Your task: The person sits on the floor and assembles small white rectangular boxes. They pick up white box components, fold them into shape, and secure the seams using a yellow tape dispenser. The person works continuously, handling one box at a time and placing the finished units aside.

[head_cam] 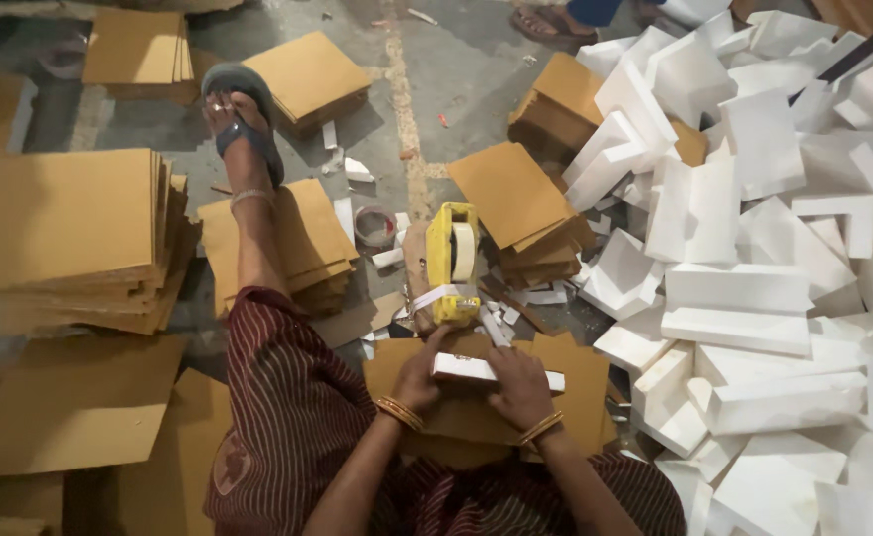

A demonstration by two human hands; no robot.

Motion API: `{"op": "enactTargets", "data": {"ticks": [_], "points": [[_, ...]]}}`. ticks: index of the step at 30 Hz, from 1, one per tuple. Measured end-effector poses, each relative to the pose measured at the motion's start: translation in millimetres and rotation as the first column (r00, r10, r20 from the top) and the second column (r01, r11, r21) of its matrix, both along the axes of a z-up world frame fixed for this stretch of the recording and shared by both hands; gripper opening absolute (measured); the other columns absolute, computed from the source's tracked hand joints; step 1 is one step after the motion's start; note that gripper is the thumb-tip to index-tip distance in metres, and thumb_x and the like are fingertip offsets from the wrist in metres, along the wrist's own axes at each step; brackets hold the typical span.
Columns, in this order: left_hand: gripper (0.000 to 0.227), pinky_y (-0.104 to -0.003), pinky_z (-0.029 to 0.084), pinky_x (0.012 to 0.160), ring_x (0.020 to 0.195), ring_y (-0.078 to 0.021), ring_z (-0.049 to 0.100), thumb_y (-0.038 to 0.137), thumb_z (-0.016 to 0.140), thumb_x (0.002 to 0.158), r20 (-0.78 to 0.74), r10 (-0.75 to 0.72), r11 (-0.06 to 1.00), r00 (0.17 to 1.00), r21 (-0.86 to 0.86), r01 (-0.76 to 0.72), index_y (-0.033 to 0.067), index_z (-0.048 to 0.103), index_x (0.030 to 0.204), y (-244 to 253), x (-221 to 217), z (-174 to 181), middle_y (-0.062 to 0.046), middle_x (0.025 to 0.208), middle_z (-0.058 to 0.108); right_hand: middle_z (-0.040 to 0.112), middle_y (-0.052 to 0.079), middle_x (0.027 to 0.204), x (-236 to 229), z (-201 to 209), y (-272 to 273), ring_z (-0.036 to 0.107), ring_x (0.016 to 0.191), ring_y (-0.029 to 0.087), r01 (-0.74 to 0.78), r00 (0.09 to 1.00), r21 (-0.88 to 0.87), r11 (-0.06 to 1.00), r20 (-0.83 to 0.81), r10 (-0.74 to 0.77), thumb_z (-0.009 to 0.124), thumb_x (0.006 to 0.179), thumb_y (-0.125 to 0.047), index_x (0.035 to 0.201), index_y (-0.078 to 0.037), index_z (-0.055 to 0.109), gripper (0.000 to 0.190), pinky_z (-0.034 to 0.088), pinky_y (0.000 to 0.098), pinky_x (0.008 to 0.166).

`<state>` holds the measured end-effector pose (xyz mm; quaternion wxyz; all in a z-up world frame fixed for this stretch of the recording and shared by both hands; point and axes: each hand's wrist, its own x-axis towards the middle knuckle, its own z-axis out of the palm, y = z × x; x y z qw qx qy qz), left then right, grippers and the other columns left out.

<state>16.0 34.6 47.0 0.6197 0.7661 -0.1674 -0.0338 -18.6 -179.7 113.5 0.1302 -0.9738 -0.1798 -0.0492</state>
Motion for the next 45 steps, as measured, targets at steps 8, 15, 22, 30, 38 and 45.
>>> {"op": "enactTargets", "data": {"ticks": [8,15,22,30,38,45], "points": [[0.090,-0.048,0.053,0.096,0.116,-0.0428,0.064,0.007,0.077,0.074,-0.009,0.043,0.984,0.999,0.172,-0.040,0.0225,0.039,0.154,-2,2,-19,-0.019,0.122,0.071,0.059,0.012,0.117,1,-14,-8,0.056,0.104,0.035,-0.009,1.000,-0.048,0.999,0.006,0.009,0.081,0.058,-0.013,0.127,-0.008,0.053,0.074,0.042,0.0492,0.085],[0.088,-0.049,0.050,0.096,0.116,-0.0432,0.062,0.015,0.084,0.072,0.008,0.036,0.987,0.999,0.156,-0.037,0.0217,0.039,0.147,1,-3,-10,-0.020,0.123,0.067,0.058,0.012,0.118,2,-10,-5,0.055,0.108,0.035,0.017,0.998,-0.111,0.994,-0.066,-0.024,0.080,0.061,-0.016,0.128,-0.010,0.053,0.072,0.043,0.0494,0.088],[0.083,-0.049,0.049,0.100,0.117,-0.0419,0.062,0.008,0.076,0.076,0.025,0.088,0.975,0.996,0.204,-0.091,0.0252,0.044,0.151,-10,3,-48,-0.020,0.122,0.069,0.061,0.010,0.117,3,-4,-1,0.056,0.110,0.035,0.042,0.996,-0.095,0.995,-0.076,-0.049,0.075,0.064,-0.013,0.127,-0.013,0.056,0.066,0.043,0.0492,0.090],[0.098,-0.050,0.047,0.102,0.118,-0.0435,0.060,0.009,0.078,0.069,-0.113,-0.033,0.947,0.993,0.314,0.067,0.0284,0.034,0.155,-3,14,-41,-0.023,0.120,0.066,0.061,0.012,0.113,2,0,1,0.056,0.105,0.036,0.001,1.000,-0.035,0.999,-0.013,-0.001,0.076,0.061,-0.014,0.124,-0.010,0.056,0.066,0.043,0.0488,0.085],[0.091,-0.049,0.048,0.101,0.117,-0.0420,0.062,0.020,0.079,0.069,-0.081,0.009,0.981,0.997,0.194,0.007,0.0234,0.040,0.151,-5,6,-28,-0.020,0.121,0.069,0.060,0.009,0.112,-3,11,7,0.057,0.106,0.033,0.024,0.999,-0.017,1.000,-0.047,-0.025,0.072,0.062,-0.011,0.123,-0.012,0.058,0.063,0.042,0.0465,0.086],[0.070,-0.049,0.046,0.102,0.119,-0.0419,0.060,0.017,0.074,0.075,0.149,0.167,0.986,0.975,0.001,-0.169,0.0144,0.053,0.141,-12,-16,-30,-0.017,0.130,0.068,0.058,0.011,0.111,-3,21,15,0.056,0.105,0.035,0.045,0.996,-0.018,0.999,-0.070,-0.046,0.076,0.058,-0.011,0.115,-0.012,0.058,0.060,0.043,0.0478,0.085]]}}
